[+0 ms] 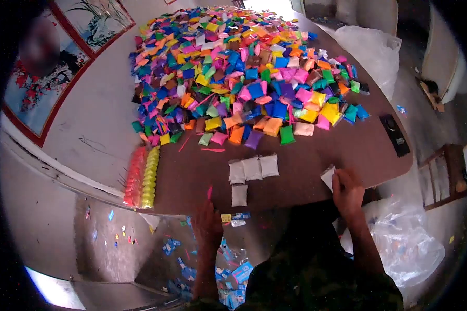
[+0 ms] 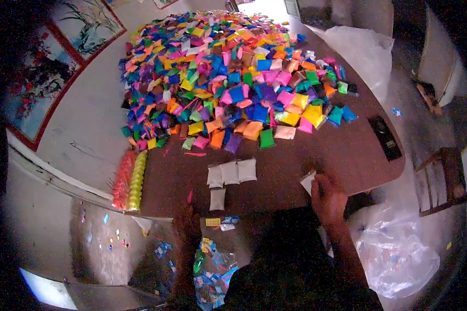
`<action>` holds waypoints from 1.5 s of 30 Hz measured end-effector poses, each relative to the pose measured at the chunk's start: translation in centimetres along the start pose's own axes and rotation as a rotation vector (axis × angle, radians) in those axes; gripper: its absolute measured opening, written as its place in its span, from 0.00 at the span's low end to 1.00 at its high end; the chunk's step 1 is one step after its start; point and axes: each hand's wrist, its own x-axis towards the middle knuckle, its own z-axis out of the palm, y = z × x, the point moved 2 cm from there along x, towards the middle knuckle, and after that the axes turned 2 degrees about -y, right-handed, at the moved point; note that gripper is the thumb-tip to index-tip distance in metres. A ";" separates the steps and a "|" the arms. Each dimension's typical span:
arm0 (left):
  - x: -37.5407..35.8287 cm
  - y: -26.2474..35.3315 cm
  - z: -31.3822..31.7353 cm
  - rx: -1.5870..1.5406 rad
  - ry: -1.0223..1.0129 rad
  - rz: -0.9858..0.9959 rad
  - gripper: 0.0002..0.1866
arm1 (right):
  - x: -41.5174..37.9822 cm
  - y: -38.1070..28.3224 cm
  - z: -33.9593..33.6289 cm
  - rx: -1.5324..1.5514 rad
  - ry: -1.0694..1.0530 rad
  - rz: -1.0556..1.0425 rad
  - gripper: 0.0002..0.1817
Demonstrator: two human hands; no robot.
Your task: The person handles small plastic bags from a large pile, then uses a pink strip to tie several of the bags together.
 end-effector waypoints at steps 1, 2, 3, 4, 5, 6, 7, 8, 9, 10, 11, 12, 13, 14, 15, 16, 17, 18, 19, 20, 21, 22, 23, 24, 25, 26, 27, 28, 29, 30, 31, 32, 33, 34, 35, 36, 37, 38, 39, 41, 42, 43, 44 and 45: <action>-0.3 0.0 0.0 -0.039 0.059 0.022 0.17 | -0.1 -0.1 0.0 -0.002 -0.022 0.036 0.11; -0.7 -0.1 0.0 -0.079 0.118 0.045 0.17 | -0.1 -0.4 -0.2 -0.020 -0.007 -0.002 0.12; -0.8 -0.2 0.0 -0.065 0.099 0.038 0.17 | 0.0 -0.7 -0.5 -0.038 0.009 -0.040 0.14; -0.9 -0.3 0.1 -0.053 0.081 0.033 0.18 | 0.0 -1.0 -0.7 -0.057 0.026 -0.076 0.15; -0.9 -0.4 0.0 -0.040 0.063 0.029 0.19 | -0.1 -1.1 -0.8 -0.041 0.003 -0.056 0.18; -0.9 -0.4 -0.1 -0.031 0.076 0.057 0.19 | -0.4 -1.2 -0.9 -0.026 -0.019 -0.035 0.20; -1.1 -0.4 -0.4 -0.022 0.086 0.087 0.19 | -0.6 -1.2 -0.9 -0.012 -0.043 -0.013 0.23; -1.4 -0.5 -0.5 -0.014 0.095 0.116 0.19 | -0.7 -1.4 -1.1 -0.025 -0.052 -0.031 0.24; -1.6 -0.8 -0.3 -0.007 0.103 0.136 0.20 | -0.7 -1.4 -1.2 -0.040 -0.063 -0.049 0.25; -1.9 -1.2 0.0 0.000 0.110 0.155 0.21 | -0.8 -1.4 -1.3 -0.055 -0.075 -0.068 0.26; -2.0 -1.6 0.2 0.006 0.118 0.174 0.22 | -1.0 -1.3 -1.3 -0.067 -0.088 -0.109 0.26; -2.0 -1.8 0.2 -0.010 0.113 0.183 0.21 | -1.2 -1.2 -1.3 -0.080 -0.102 -0.150 0.26; -2.0 -2.1 0.2 -0.026 0.108 0.191 0.21 | -1.3 -1.2 -1.3 -0.093 -0.116 -0.190 0.26; -2.0 -2.2 0.2 -0.042 0.102 0.200 0.21 | -1.4 -1.1 -1.3 -0.087 -0.122 -0.193 0.26; -2.0 -2.3 0.3 -0.031 0.067 0.133 0.21 | -1.4 -1.1 -1.3 -0.082 -0.128 -0.196 0.26; -1.8 -2.5 0.4 -0.020 0.030 0.066 0.20 | -1.4 -1.1 -1.3 -0.076 -0.135 -0.199 0.26; -1.7 -2.6 0.4 -0.008 -0.008 0.000 0.20 | -1.5 -1.1 -1.3 -0.062 -0.137 -0.215 0.26; -1.5 -2.3 -0.1 -0.019 0.001 -0.016 0.19 | -1.5 -1.2 -1.4 -0.050 -0.140 -0.229 0.25; -1.1 -1.9 -1.0 -0.031 0.007 -0.028 0.18 | -1.5 -1.2 -1.6 -0.041 -0.143 -0.238 0.25; -0.8 -1.7 -1.4 -0.047 0.008 -0.033 0.17 | -1.5 -1.4 -1.6 -0.049 -0.146 -0.250 0.25; -1.1 -2.9 -0.8 -0.015 0.103 0.023 0.15 | -1.3 -1.7 -1.5 -0.066 -0.150 -0.253 0.25; -1.5 -5.0 0.5 0.006 0.196 0.084 0.13 | -1.3 -1.8 -1.7 -0.092 -0.156 -0.249 0.24; -0.8 -4.7 0.3 -0.132 0.174 -0.017 0.10 | -1.2 -1.7 -1.9 -0.106 -0.137 -0.257 0.24; -0.1 -4.3 0.1 -0.276 0.166 -0.122 0.07 | -1.2 -1.6 -1.8 -0.120 -0.121 -0.266 0.24; 0.5 -3.9 -0.1 -0.413 0.172 -0.227 0.06 | -1.2 -1.3 -1.7 -0.129 -0.106 -0.278 0.24; 1.1 -4.0 -0.3 -0.445 0.272 -0.150 0.06 | -1.2 -0.9 -1.6 -0.124 -0.079 -0.291 0.24; 1.6 -2.2 -1.6 -0.461 0.261 -0.176 0.06 | -1.2 -0.6 -1.3 -0.113 -0.053 -0.306 0.24; 2.2 0.6 -3.9 -0.472 0.251 -0.206 0.06 | -1.3 -0.3 -1.1 -0.098 -0.028 -0.324 0.24; 2.7 2.9 -4.8 -0.481 0.242 -0.240 0.06 | -1.3 -0.2 -1.0 -0.078 -0.017 -0.331 0.23; 3.0 4.6 -3.8 -0.588 0.260 -0.152 0.06 | -1.5 0.1 -0.9 -0.056 0.003 -0.326 0.23; 3.2 6.6 -2.9 -0.694 0.284 -0.066 0.06 | -1.6 0.4 -0.7 -0.032 0.025 -0.326 0.22; 3.6 10.5 -3.2 -0.952 0.174 -0.088 0.07 | -1.6 0.6 -0.5 -0.005 0.049 -0.328 0.22; 4.4 14.0 -4.2 -0.696 0.112 0.062 0.07 | -1.6 0.7 -0.5 -0.008 0.060 -0.337 0.21; 4.6 16.2 -3.0 -0.747 -0.014 -0.033 0.07 | -1.6 0.8 -0.5 -0.010 0.071 -0.346 0.21; 4.7 17.7 -1.0 -0.850 -0.069 0.014 0.08 | -1.6 0.9 -0.5 -0.014 0.084 -0.354 0.21; 4.9 19.3 -0.1 -0.882 -0.111 0.033 0.09 | -1.7 1.1 -0.4 -0.019 0.087 -0.362 0.20; 5.1 20.8 0.7 -0.913 -0.155 0.054 0.09 | -1.8 1.3 -0.2 -0.024 0.092 -0.368 0.20; 5.4 21.7 1.7 -0.860 -0.150 0.106 0.09 | -2.0 1.4 -0.1 -0.030 0.095 -0.373 0.19; 5.7 22.4 2.7 -0.807 -0.144 0.157 0.10 | -2.2 1.5 -0.2 -0.029 0.078 -0.359 0.20; 6.2 23.4 3.6 -0.754 -0.106 0.250 0.10 | -2.2 1.7 0.0 -0.021 0.046 -0.336 0.20; 6.4 23.7 3.7 -0.754 -0.078 0.294 0.10 | -2.3 1.8 0.1 -0.014 0.029 -0.324 0.20; 6.5 23.9 3.8 -0.754 -0.051 0.337 0.11 | -2.3 1.8 0.1 -0.005 0.044 -0.325 0.20; 6.6 24.0 4.0 -0.747 -0.072 0.330 0.10 | -2.3 1.8 0.1 0.005 0.058 -0.326 0.20; 6.7 24.1 4.3 -0.740 -0.092 0.323 0.10 | -2.2 1.8 0.1 0.014 0.071 -0.327 0.20</action>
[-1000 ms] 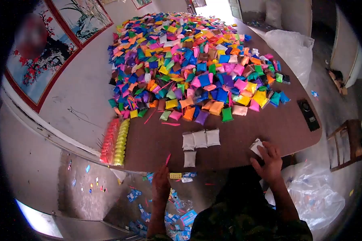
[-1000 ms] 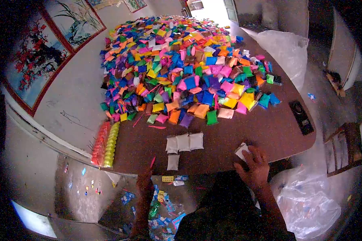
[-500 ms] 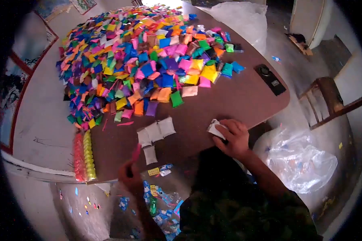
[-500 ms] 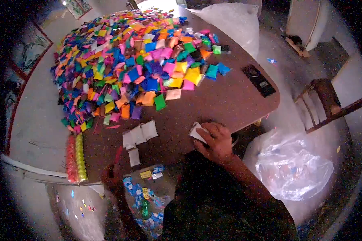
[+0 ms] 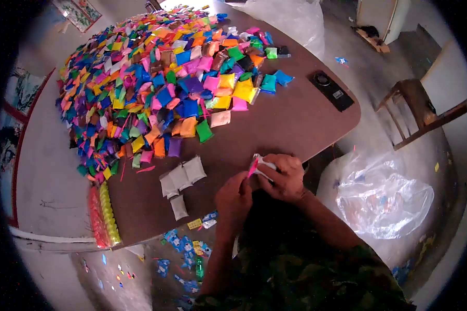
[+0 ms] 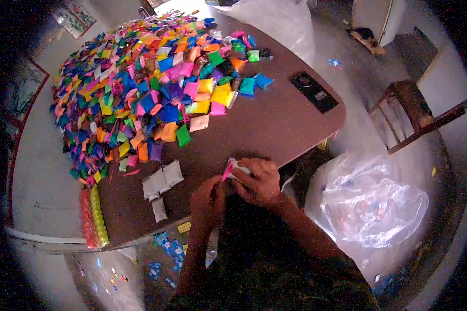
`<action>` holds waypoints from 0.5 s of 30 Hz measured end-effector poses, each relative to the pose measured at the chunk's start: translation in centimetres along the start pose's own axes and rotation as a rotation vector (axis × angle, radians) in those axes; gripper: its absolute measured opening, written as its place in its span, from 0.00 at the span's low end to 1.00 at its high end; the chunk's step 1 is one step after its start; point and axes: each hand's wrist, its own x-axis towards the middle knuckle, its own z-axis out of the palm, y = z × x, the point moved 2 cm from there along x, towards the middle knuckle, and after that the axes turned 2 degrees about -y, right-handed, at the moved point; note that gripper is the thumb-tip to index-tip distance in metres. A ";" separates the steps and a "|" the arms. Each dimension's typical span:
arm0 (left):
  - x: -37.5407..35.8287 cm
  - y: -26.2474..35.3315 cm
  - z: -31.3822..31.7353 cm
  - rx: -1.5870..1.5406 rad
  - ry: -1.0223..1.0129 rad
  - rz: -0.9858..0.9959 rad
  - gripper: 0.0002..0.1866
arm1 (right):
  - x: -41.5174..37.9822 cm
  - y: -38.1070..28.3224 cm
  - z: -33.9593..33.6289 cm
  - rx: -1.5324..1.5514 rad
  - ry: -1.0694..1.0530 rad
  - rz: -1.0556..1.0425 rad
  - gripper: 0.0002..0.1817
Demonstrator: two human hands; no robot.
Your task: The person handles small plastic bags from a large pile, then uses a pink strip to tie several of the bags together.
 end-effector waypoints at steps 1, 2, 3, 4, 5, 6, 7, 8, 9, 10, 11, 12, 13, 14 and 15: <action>0.2 0.0 0.1 0.003 -0.016 -0.015 0.10 | 0.1 -0.1 -0.1 -0.007 -0.003 0.004 0.20; 0.5 0.0 0.2 -0.021 -0.020 -0.032 0.10 | 0.2 -0.1 -0.2 -0.015 -0.007 0.006 0.20; 1.0 0.3 0.1 -0.045 -0.022 -0.049 0.09 | 0.4 -0.2 -0.3 -0.022 -0.010 0.007 0.20; 1.4 0.4 0.1 -0.068 -0.025 -0.066 0.09 | 0.5 -0.2 -0.3 -0.027 0.009 0.002 0.19; 1.7 0.1 0.3 -0.058 -0.023 -0.062 0.09 | 0.6 -0.2 -0.3 -0.034 0.028 -0.003 0.19; 2.1 -0.5 0.6 -0.049 -0.023 -0.057 0.08 | 0.6 -0.2 -0.3 -0.041 0.047 -0.006 0.19; 2.5 -0.8 0.8 -0.040 -0.023 -0.051 0.08 | 0.6 -0.1 -0.2 -0.032 0.055 -0.003 0.19; 2.8 -1.1 0.9 -0.026 -0.044 -0.068 0.08 | 0.5 0.0 0.0 -0.023 0.063 -0.001 0.18; 3.2 -1.2 0.8 -0.010 -0.064 -0.085 0.08 | 0.4 0.1 0.1 -0.014 0.071 0.001 0.18; 3.5 -1.4 0.7 0.006 -0.083 -0.102 0.09 | 0.3 0.1 0.1 -0.018 0.069 0.005 0.18; 3.7 -1.6 0.5 0.021 -0.067 -0.096 0.08 | 0.2 0.0 0.1 -0.022 0.066 0.008 0.18; 4.1 -1.7 0.3 0.035 -0.050 -0.087 0.08 | 0.3 0.1 0.1 -0.026 0.066 0.011 0.18; 4.5 -1.6 0.2 0.049 -0.034 -0.079 0.08 | 0.2 0.2 0.2 -0.024 0.072 0.003 0.18; 4.5 -1.5 0.2 0.010 -0.018 -0.098 0.08 | 0.0 0.3 0.3 -0.021 0.075 -0.003 0.17; 4.4 -1.3 0.0 -0.030 -0.002 -0.117 0.07 | -0.1 0.4 0.3 -0.017 0.078 -0.009 0.17</action>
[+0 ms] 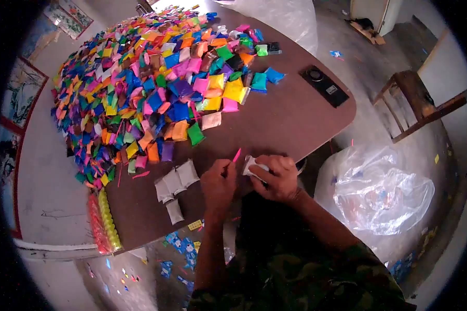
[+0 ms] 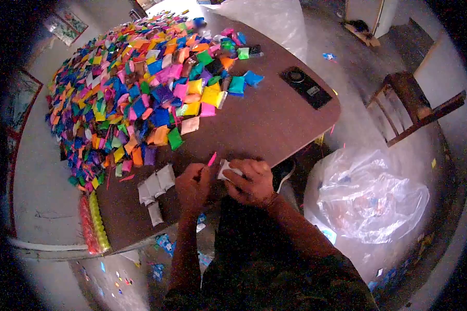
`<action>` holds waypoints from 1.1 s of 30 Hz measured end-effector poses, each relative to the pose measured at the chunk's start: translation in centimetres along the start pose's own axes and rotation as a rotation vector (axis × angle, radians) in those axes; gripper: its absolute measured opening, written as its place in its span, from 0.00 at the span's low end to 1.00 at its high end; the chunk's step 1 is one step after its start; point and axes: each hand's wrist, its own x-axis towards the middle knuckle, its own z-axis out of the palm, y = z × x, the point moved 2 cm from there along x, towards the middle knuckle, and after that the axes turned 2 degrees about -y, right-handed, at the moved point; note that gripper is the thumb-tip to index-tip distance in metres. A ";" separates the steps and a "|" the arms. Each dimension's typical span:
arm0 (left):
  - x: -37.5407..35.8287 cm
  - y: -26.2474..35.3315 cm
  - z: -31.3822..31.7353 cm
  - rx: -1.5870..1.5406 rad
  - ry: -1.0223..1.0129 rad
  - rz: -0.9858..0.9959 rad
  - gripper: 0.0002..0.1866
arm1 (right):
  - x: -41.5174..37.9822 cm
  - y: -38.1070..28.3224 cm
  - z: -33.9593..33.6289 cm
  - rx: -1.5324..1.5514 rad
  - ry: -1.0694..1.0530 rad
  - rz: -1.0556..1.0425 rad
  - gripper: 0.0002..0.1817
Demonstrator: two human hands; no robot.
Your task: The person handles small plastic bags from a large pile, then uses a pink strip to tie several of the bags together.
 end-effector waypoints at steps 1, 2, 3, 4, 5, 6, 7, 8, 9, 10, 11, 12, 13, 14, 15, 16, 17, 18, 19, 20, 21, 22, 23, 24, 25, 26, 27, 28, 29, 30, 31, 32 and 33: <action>0.0 0.4 -0.2 -0.040 0.015 -0.019 0.07 | 0.0 0.0 0.0 -0.002 -0.001 0.001 0.17; -0.3 0.7 -0.3 -0.042 0.018 -0.025 0.07 | -0.1 0.0 0.1 -0.004 -0.002 0.003 0.17; -1.0 1.1 -0.2 -0.044 0.022 -0.031 0.07 | -0.1 0.0 0.1 -0.006 -0.003 0.004 0.17; -1.7 1.3 -0.2 -0.046 0.027 -0.038 0.07 | -0.1 -0.1 0.1 0.000 -0.010 0.014 0.17; -2.4 1.2 0.0 -0.016 0.004 -0.048 0.07 | 0.1 -0.1 0.0 0.007 -0.017 0.021 0.17; -3.0 1.1 0.3 0.013 -0.016 -0.059 0.08 | 0.2 -0.2 0.0 0.014 -0.025 0.026 0.17; -3.4 0.9 0.5 0.042 -0.037 -0.070 0.08 | 0.3 -0.3 0.0 0.010 -0.016 0.020 0.18; -3.4 0.4 0.6 0.048 -0.012 -0.069 0.08 | 0.3 -0.3 0.0 0.005 -0.006 0.016 0.18; -3.3 -0.1 0.6 0.053 0.011 -0.068 0.08 | 0.2 -0.4 -0.1 -0.001 0.003 0.012 0.18; -3.3 -0.5 0.5 0.059 0.035 -0.066 0.08 | 0.2 -0.4 -0.1 -0.002 -0.001 0.012 0.18; -3.4 -0.7 0.4 0.043 0.041 -0.082 0.07 | 0.2 -0.4 -0.1 -0.004 -0.004 0.011 0.18; -3.3 -0.6 0.1 0.028 0.048 -0.098 0.07 | 0.3 -0.4 -0.1 -0.005 -0.005 0.010 0.18; -3.3 -0.5 -0.2 0.014 0.053 -0.113 0.07 | 0.4 -0.4 -0.2 -0.001 -0.006 0.009 0.18; -3.3 -0.1 -0.3 0.013 0.053 -0.078 0.06 | 0.5 -0.4 -0.2 0.002 -0.006 0.010 0.18; -3.7 0.4 -0.5 0.013 0.049 -0.044 0.06 | 0.4 -0.5 -0.3 0.005 -0.008 0.015 0.18; -4.0 0.7 -0.5 0.012 0.047 -0.012 0.05 | 0.4 -0.5 -0.4 0.008 -0.017 0.020 0.18; -4.2 0.7 -0.4 0.020 0.038 -0.009 0.05 | 0.6 -0.5 -0.5 0.012 -0.027 0.023 0.18; -4.5 0.7 -0.3 0.027 0.031 -0.005 0.06 | 0.7 -0.6 -0.5 0.016 -0.036 0.023 0.18; -4.6 0.7 -0.2 0.034 0.024 0.000 0.06 | 0.6 -0.5 -0.5 0.012 -0.030 0.020 0.18; -4.6 0.4 -0.2 0.052 0.007 -0.024 0.05 | 0.5 -0.5 -0.3 0.008 -0.022 0.016 0.18; -4.4 0.1 -0.3 0.069 -0.009 -0.046 0.05 | 0.5 -0.4 -0.3 0.003 -0.014 0.011 0.18; -4.2 0.0 -0.3 0.086 -0.026 -0.068 0.05 | 0.5 -0.4 -0.3 0.006 -0.017 0.012 0.18; -4.0 0.1 -0.4 0.076 -0.002 -0.047 0.06 | 0.5 -0.4 -0.3 0.010 -0.020 0.014 0.17; -3.7 0.3 -0.5 0.066 0.022 -0.023 0.07 | 0.6 -0.4 -0.3 0.013 -0.022 0.016 0.17; -3.5 0.5 -0.6 0.057 0.044 -0.002 0.08 | 0.6 -0.4 -0.3 0.009 -0.020 0.016 0.17; -3.3 0.9 -0.4 0.047 0.045 0.022 0.08 | 0.6 -0.4 -0.3 0.006 -0.020 0.019 0.17; -2.9 1.3 -0.1 0.036 0.046 0.045 0.08 | 0.5 -0.5 -0.3 0.003 -0.020 0.022 0.17; -2.6 1.6 0.1 0.026 0.049 0.068 0.08 | 0.5 -0.5 -0.3 0.000 -0.019 0.019 0.17; -2.3 1.3 0.5 0.071 0.012 0.023 0.08 | 0.6 -0.5 -0.3 -0.003 -0.016 0.015 0.17; -1.9 0.7 1.0 0.115 -0.025 -0.021 0.07 | 0.6 -0.5 -0.3 -0.008 -0.012 0.010 0.18; -1.6 0.4 1.5 0.159 -0.063 -0.064 0.07 | 0.5 -0.3 -0.2 -0.005 -0.004 0.000 0.18; -1.2 0.2 1.6 0.162 -0.038 -0.038 0.07 | 0.3 -0.1 0.0 -0.006 0.005 -0.008 0.18; -0.8 0.1 1.5 0.165 -0.017 -0.014 0.07 | 0.3 -0.1 0.0 -0.008 0.012 -0.013 0.18</action>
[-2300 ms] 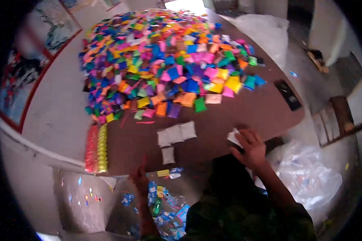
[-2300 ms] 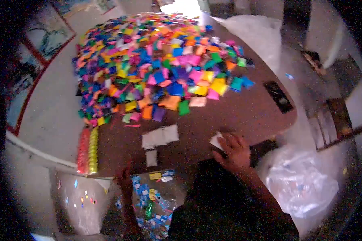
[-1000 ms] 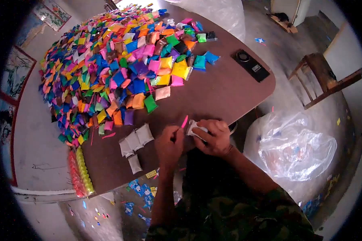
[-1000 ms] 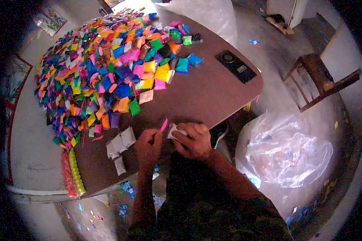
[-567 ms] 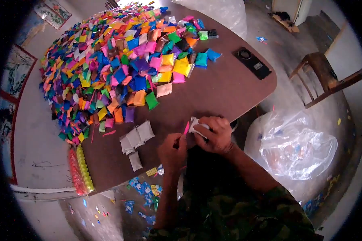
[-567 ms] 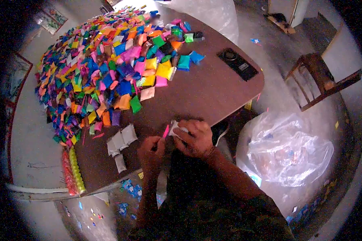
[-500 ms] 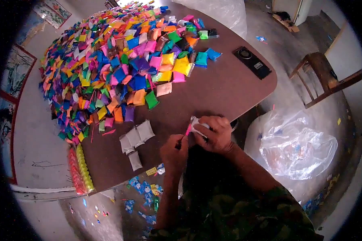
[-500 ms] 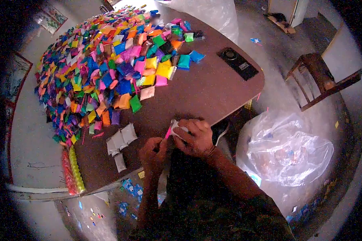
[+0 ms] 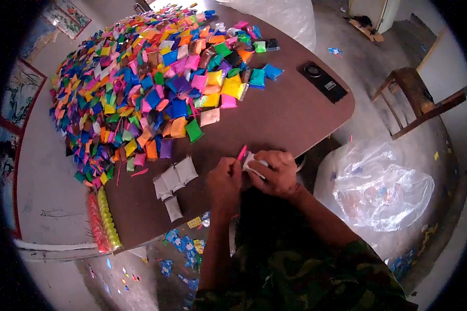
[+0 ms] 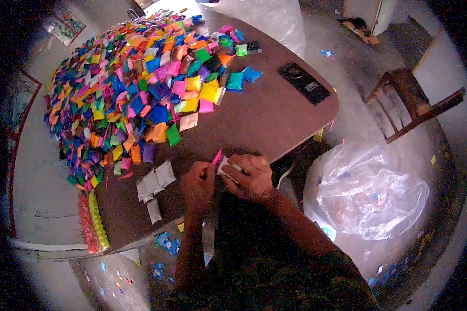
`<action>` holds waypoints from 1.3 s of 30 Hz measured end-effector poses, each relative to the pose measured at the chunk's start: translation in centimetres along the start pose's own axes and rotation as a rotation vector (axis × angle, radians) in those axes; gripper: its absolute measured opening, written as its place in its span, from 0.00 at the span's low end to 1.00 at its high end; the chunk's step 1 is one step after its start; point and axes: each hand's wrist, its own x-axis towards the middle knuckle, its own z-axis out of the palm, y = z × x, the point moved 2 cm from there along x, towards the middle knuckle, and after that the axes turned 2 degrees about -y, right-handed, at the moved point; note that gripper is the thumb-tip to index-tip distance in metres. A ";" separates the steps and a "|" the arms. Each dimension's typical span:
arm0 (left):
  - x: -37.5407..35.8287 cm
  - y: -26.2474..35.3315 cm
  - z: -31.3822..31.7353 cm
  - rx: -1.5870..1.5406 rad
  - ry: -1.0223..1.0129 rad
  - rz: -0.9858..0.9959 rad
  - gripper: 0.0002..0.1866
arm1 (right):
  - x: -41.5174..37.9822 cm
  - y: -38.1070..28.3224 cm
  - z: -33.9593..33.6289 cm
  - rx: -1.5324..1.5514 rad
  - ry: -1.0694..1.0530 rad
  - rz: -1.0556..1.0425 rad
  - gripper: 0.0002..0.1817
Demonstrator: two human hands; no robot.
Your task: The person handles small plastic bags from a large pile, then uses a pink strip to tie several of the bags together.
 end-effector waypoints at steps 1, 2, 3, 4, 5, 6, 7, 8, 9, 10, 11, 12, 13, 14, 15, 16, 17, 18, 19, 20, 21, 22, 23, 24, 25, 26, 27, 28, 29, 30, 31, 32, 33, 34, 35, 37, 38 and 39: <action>0.1 0.0 -0.2 0.003 0.022 0.019 0.07 | -0.1 0.0 -0.1 -0.004 -0.002 0.006 0.18; 0.1 -0.1 -0.3 -0.051 0.023 0.015 0.07 | 0.0 -0.1 -0.2 -0.006 -0.002 0.010 0.17; 0.1 -0.1 -0.6 -0.105 0.025 0.012 0.07 | 0.2 -0.1 -0.2 -0.006 -0.002 0.013 0.17; 0.2 0.0 -0.8 -0.158 0.027 0.009 0.08 | 0.3 -0.1 -0.3 -0.002 0.001 0.016 0.17; -0.1 0.3 -1.0 -0.172 0.026 -0.007 0.08 | 0.4 -0.2 -0.3 0.004 0.004 0.022 0.18; -0.8 0.7 -1.1 -0.186 0.027 -0.024 0.08 | 0.4 -0.3 -0.3 0.010 0.006 0.026 0.18; -1.3 0.9 -1.1 -0.201 0.028 -0.039 0.08 | 0.4 -0.3 -0.2 0.001 0.010 0.043 0.18; -1.8 0.9 -0.9 -0.166 0.022 -0.020 0.09 | 0.3 -0.3 0.0 -0.008 0.015 0.060 0.19; -2.3 0.8 -0.8 -0.131 0.017 -0.003 0.09 | 0.2 -0.4 0.2 -0.016 0.019 0.076 0.19; -2.6 0.5 -0.6 -0.095 0.015 0.013 0.09 | 0.1 -0.5 0.2 -0.011 -0.006 0.083 0.19; -2.6 -0.2 -0.5 -0.100 0.040 0.010 0.10 | -0.1 -0.4 0.2 -0.009 -0.029 0.088 0.19; -2.3 -0.6 -0.5 -0.105 0.062 0.008 0.10 | -0.2 -0.3 0.1 -0.008 -0.052 0.095 0.20; -2.3 -0.9 -0.5 -0.111 0.082 0.005 0.10 | -0.2 -0.3 0.0 0.008 -0.050 0.109 0.20; -2.5 -1.0 -0.5 -0.105 0.066 -0.007 0.09 | -0.1 -0.4 -0.2 0.025 -0.047 0.120 0.20; -2.3 0.0 -1.3 -0.099 0.051 -0.017 0.09 | 0.0 -0.4 -0.3 0.041 -0.042 0.130 0.20; -2.3 0.8 -2.0 -0.091 0.033 -0.027 0.09 | 0.2 -0.5 -0.6 0.093 -0.017 0.145 0.20; -2.7 1.6 -2.2 -0.124 0.026 0.012 0.09 | 0.2 -0.6 -0.9 0.145 0.007 0.163 0.20; -3.1 2.5 -2.2 -0.159 0.020 0.050 0.09 | 0.2 -0.6 -1.2 0.197 0.030 0.178 0.21; -3.4 3.0 -2.0 -0.193 0.014 0.089 0.09 | 0.1 -0.4 -1.3 0.206 0.018 0.173 0.20; -3.6 3.0 -1.7 -0.161 0.008 0.089 0.09 | -0.1 -0.2 -1.5 0.215 0.007 0.168 0.20; -3.8 2.6 -1.1 -0.130 0.002 0.091 0.09 | -0.2 -0.1 -1.7 0.222 -0.004 0.163 0.19; -3.9 2.2 -0.5 -0.099 -0.004 0.094 0.08 | -0.3 0.0 -1.7 0.220 -0.022 0.148 0.19; -3.6 1.5 -0.3 -0.110 -0.003 0.061 0.08 | -0.5 0.2 -1.7 0.217 -0.042 0.133 0.18; -2.8 0.7 -0.6 -0.120 0.000 0.026 0.08 | -0.5 0.2 -1.8 0.215 -0.063 0.117 0.18; -2.4 0.2 -0.8 -0.129 0.005 -0.010 0.08 | -0.5 0.2 -1.9 0.217 -0.058 0.122 0.17; -2.4 0.1 -0.8 -0.147 0.013 0.006 0.08 | -0.4 0.0 -1.9 0.220 -0.054 0.125 0.16; -2.4 0.4 -1.2 -0.164 0.023 0.022 0.08 | -0.2 -0.1 -1.8 0.224 -0.049 0.126 0.16; -2.3 0.7 -1.6 -0.179 0.031 0.037 0.08 | 0.0 -0.1 -1.8 0.222 -0.041 0.129 0.15; -2.8 1.1 -1.5 -0.173 0.025 0.068 0.08 | 0.0 -0.2 -1.9 0.223 -0.034 0.138 0.15; -3.6 1.8 -1.2 -0.168 0.020 0.099 0.07 | -0.1 -0.3 -1.8 0.224 -0.028 0.145 0.15; -4.0 2.1 -1.0 -0.164 0.016 0.132 0.07 | 0.0 -0.2 -1.8 0.226 -0.027 0.142 0.15; -4.1 1.7 -0.8 -0.176 0.017 0.135 0.07 | -0.1 -0.2 -1.7 0.226 -0.025 0.140 0.15; -4.1 1.0 -0.3 -0.188 0.016 0.137 0.08 | -0.2 -0.2 -1.8 0.225 -0.025 0.140 0.15; -4.0 0.5 -0.2 -0.201 0.016 0.139 0.08 | -0.2 -0.2 -1.9 0.225 -0.032 0.136 0.15; -3.8 0.0 -0.3 -0.147 0.009 0.109 0.08 | 0.0 -0.2 -2.0 0.225 -0.039 0.132 0.15; -3.1 -0.9 -0.7 -0.038 0.000 0.050 0.08 | 0.1 -0.2 -2.1 0.225 -0.041 0.126 0.14; -3.0 -0.7 -1.0 -0.041 0.028 0.075 0.07 | 0.2 -0.2 -2.0 0.229 -0.036 0.123 0.14; -3.1 -0.1 -1.3 -0.046 0.050 0.102 0.07 | 0.2 -0.2 -2.0 0.229 -0.030 0.125 0.13</action>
